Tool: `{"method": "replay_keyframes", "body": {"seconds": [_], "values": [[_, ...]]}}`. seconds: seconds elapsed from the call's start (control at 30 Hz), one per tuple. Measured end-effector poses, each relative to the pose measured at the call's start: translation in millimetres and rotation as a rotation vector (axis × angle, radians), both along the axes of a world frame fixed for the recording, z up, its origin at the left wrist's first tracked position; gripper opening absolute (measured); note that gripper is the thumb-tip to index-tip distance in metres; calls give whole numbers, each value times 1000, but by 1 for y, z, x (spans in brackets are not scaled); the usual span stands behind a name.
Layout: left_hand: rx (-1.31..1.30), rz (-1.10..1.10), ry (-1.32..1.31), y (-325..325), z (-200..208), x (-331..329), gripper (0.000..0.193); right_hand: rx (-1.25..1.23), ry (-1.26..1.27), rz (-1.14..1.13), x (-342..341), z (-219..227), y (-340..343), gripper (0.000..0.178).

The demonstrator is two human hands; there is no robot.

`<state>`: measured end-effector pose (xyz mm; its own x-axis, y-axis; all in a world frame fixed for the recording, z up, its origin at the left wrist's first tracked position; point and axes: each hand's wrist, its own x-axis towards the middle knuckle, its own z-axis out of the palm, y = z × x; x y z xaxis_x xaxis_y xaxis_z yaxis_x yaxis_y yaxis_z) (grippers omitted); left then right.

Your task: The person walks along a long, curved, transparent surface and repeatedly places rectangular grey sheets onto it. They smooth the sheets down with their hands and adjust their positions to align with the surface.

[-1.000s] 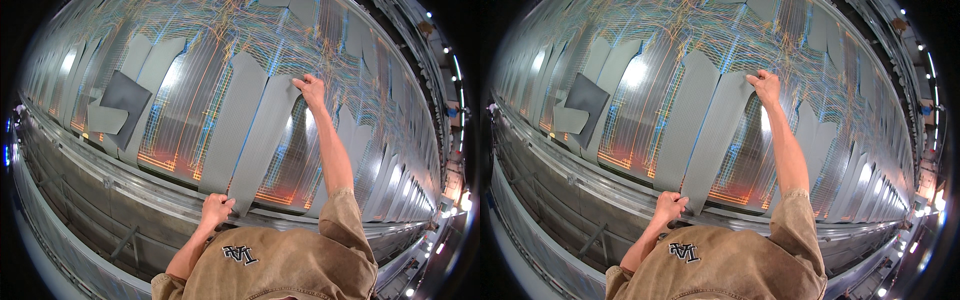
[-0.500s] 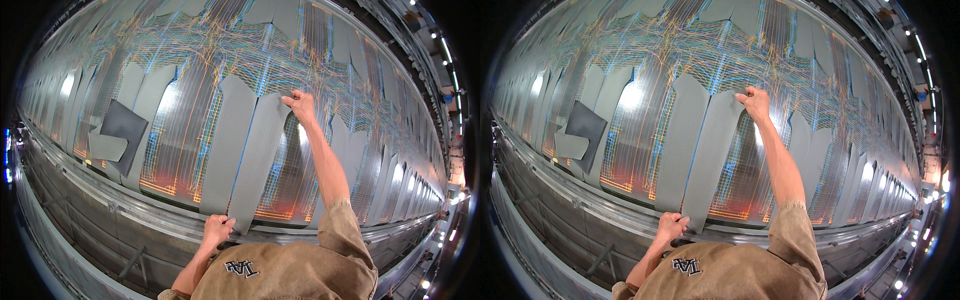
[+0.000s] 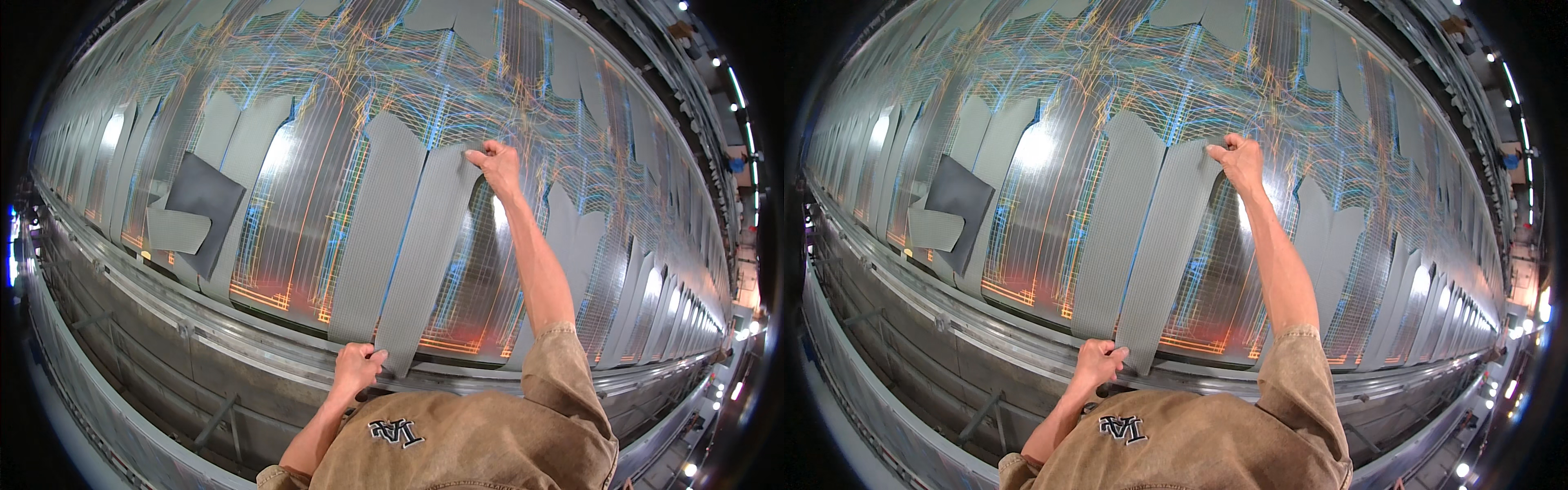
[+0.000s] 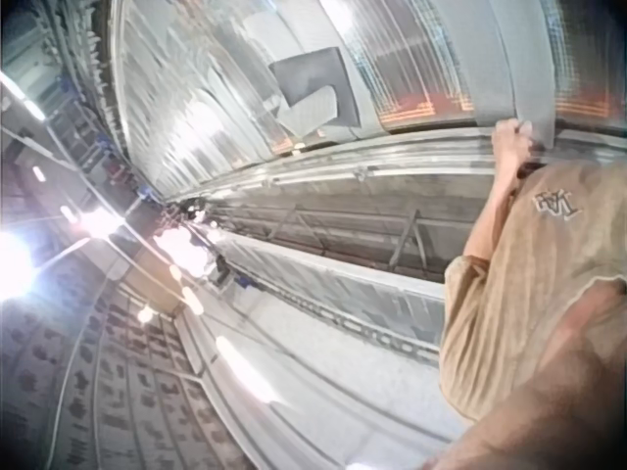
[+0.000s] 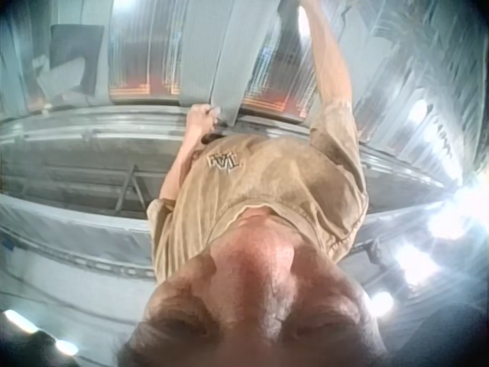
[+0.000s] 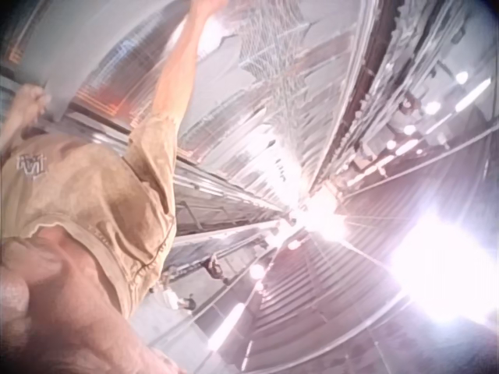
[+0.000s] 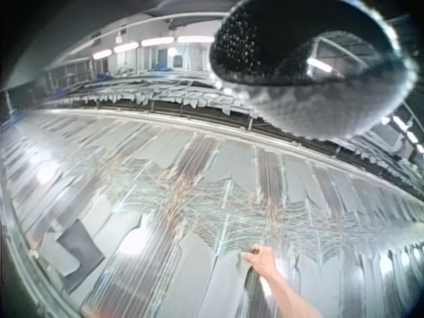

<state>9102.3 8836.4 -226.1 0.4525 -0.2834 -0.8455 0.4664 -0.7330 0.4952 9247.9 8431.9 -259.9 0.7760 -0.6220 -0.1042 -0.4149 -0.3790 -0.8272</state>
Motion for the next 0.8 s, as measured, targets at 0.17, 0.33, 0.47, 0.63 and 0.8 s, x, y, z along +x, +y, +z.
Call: {"method": "replay_keyframes", "body": {"seconds": [0.17, 0.33, 0.47, 0.63, 0.8], "values": [[-3, 4, -3, -1, -1, 0, 26, -187, 14, 9, 0, 4, 8, 23], [0, -7, -35, 2, -9, -2, 27, -753, 0, -18, 0, 15, 39, 44], [-8, 14, -41, -1, -2, -2, 27, -913, -79, 231, -13, -2, 33, 57], [-18, 0, -50, 1, -1, -1, 31, -917, 23, 618, -43, -14, 59, 66], [-30, 14, -62, 1, -2, -2, 32, -947, 146, 702, -41, -20, 62, 72]]}}
